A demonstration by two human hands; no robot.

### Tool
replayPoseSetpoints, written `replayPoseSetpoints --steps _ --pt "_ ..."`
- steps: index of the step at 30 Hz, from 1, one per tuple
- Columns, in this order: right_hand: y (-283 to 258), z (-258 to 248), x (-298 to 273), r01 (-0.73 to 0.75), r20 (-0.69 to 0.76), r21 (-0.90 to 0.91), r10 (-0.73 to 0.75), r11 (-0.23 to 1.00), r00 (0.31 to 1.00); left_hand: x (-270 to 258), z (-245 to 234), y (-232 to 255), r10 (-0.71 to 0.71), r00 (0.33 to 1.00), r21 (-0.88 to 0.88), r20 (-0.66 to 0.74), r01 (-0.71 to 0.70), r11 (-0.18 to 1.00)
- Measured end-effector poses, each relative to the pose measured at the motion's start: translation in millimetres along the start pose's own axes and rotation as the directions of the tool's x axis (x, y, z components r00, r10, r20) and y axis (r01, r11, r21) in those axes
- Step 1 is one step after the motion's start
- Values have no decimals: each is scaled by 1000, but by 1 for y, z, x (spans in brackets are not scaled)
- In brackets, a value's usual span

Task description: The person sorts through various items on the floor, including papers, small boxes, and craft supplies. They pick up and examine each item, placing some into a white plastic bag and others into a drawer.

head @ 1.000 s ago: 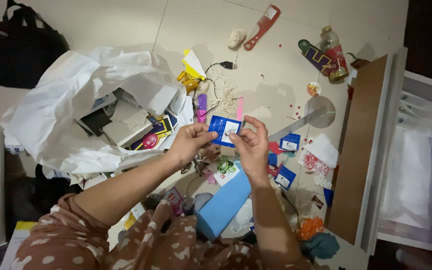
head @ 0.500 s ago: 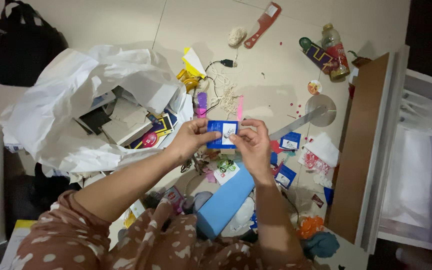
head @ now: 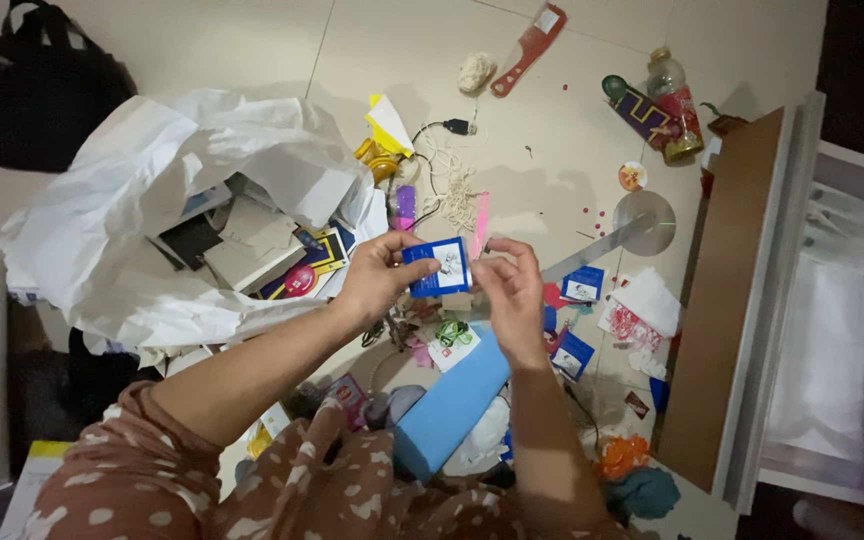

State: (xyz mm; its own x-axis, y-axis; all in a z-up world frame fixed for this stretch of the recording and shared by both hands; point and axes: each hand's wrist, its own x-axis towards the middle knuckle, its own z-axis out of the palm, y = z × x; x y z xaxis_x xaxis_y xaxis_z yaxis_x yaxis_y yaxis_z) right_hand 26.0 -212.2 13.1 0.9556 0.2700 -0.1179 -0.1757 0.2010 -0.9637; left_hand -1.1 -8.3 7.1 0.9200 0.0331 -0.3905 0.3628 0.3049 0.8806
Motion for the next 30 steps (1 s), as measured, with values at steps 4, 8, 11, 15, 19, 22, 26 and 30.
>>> replayPoseSetpoints --steps 4,8,11,15,19,22,26,30 --pt "-7 -1 -3 -49 90 -4 49 999 995 0 0 1 61 998 23 -15 -60 998" --pt "-4 -2 -1 -105 64 -94 111 990 992 -1 2 8 41 999 8 -22 -41 999" --pt "1 -6 -1 -63 89 -116 73 991 993 3 -2 13 43 998 5 -35 -43 999" --pt "3 -9 -2 -62 73 -66 67 996 995 7 -5 8 115 993 57 -43 -112 992" --pt "1 -10 -3 -55 74 -77 61 995 995 9 -11 6 110 993 57 -36 -108 993" --pt "0 -11 -4 -52 62 -122 60 991 996 9 -11 6 114 993 101 -42 -110 989" --pt "0 -13 -4 -15 70 -90 22 996 997 8 -11 5 139 990 93 -29 -135 986" --pt "-3 -16 -3 -50 55 -85 55 995 997 10 -12 7 126 991 125 -46 -120 985"
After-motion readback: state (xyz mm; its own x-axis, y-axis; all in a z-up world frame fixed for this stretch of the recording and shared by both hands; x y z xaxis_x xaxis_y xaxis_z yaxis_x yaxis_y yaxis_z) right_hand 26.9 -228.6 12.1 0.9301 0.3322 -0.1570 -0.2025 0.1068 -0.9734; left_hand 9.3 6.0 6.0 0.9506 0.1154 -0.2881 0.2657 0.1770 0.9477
